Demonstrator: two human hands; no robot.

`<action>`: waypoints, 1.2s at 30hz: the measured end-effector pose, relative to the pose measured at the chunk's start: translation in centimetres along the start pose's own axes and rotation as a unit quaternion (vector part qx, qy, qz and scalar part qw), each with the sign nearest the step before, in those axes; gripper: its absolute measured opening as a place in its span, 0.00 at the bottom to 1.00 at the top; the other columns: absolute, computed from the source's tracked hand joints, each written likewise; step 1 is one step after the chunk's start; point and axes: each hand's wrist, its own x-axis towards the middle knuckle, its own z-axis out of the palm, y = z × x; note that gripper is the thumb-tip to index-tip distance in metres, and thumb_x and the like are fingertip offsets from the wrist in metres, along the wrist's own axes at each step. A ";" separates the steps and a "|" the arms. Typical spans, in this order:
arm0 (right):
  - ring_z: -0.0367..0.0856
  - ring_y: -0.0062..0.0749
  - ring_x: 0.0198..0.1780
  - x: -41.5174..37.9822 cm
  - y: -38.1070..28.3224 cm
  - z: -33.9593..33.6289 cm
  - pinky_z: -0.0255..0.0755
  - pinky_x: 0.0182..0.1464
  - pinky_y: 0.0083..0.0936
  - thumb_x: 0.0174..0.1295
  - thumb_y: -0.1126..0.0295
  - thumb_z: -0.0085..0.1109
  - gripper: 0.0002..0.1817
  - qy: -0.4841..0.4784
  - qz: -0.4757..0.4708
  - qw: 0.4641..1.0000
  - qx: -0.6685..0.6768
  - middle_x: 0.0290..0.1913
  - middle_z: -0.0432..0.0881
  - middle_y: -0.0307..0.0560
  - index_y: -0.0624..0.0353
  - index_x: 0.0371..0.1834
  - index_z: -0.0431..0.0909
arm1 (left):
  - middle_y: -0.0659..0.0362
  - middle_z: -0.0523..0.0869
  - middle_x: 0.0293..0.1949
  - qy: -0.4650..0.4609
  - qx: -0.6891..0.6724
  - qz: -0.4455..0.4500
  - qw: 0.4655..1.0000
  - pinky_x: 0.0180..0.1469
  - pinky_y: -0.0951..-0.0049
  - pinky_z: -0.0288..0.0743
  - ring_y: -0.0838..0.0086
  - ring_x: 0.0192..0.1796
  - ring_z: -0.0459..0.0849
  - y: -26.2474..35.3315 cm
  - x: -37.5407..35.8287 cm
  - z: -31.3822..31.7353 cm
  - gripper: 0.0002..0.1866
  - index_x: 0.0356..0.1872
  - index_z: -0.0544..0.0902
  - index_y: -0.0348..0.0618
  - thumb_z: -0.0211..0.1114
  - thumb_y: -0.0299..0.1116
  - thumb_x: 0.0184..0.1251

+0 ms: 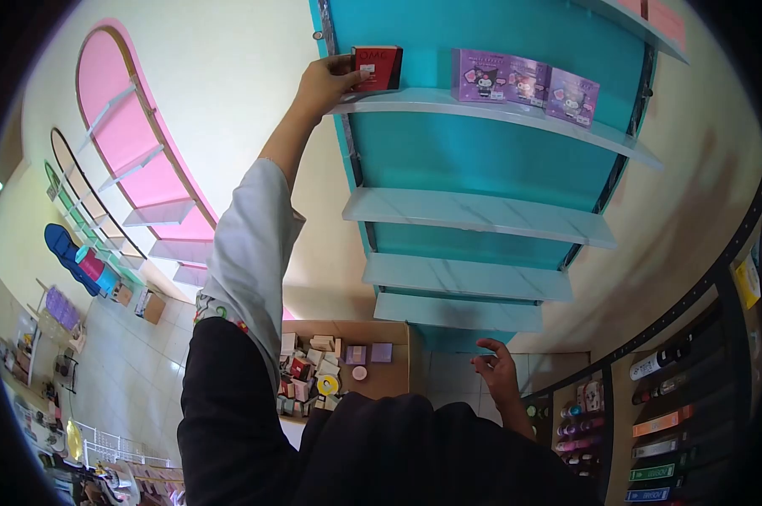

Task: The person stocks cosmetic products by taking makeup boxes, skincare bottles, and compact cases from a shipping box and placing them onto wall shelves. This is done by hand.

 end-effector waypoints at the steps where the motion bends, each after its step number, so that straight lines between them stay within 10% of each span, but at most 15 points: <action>1: 0.74 0.21 0.41 0.1 -0.1 -0.4 0.69 0.42 0.19 0.56 0.75 0.60 0.21 0.003 -0.003 1.000 0.000 0.53 0.71 0.43 0.61 0.54 0.67 | 0.53 0.83 0.36 0.000 -0.001 -0.010 1.000 0.40 0.77 0.75 0.73 0.36 0.82 -0.6 0.3 0.1 0.25 0.47 0.78 0.30 0.71 0.36 0.51; 18: 0.73 0.21 0.40 0.9 -0.1 -0.3 0.68 0.42 0.18 0.56 0.77 0.59 0.21 -0.012 0.015 1.000 -0.001 0.52 0.71 0.43 0.62 0.53 0.67 | 0.49 0.85 0.34 0.016 0.188 0.034 0.981 0.42 0.72 0.76 0.64 0.36 0.84 -1.0 -0.3 -1.6 0.35 0.38 0.83 0.32 0.76 0.54 0.35; 25: 0.75 0.23 0.37 1.9 1.1 2.5 0.68 0.39 0.19 0.64 0.68 0.51 0.12 -0.014 0.041 0.997 -0.059 0.43 0.74 0.42 0.60 0.47 0.69 | 0.57 0.82 0.32 0.171 0.100 0.100 0.975 0.36 0.76 0.77 0.78 0.35 0.80 -0.7 -13.0 -8.5 0.20 0.44 0.79 0.31 0.71 0.32 0.52; 30: 0.59 0.16 0.18 2.9 6.9 3.6 0.55 0.23 0.16 0.68 0.59 0.45 0.15 -0.029 0.178 0.983 -0.024 0.19 0.62 0.32 0.55 0.26 0.65 | 0.56 0.86 0.34 0.114 0.315 -0.150 0.930 0.43 0.76 0.75 0.75 0.37 0.83 -14.3 -28.9 -16.0 0.19 0.40 0.82 0.35 0.67 0.41 0.55; 36: 0.49 0.13 0.15 4.1 11.1 11.2 0.47 0.18 0.16 0.70 0.59 0.42 0.15 -0.049 0.248 0.965 -0.066 0.17 0.54 0.30 0.56 0.27 0.66 | 0.53 0.85 0.29 0.105 0.183 -0.414 0.886 0.37 0.74 0.74 0.72 0.32 0.83 -28.8 -50.3 -17.7 0.13 0.36 0.83 0.36 0.61 0.37 0.60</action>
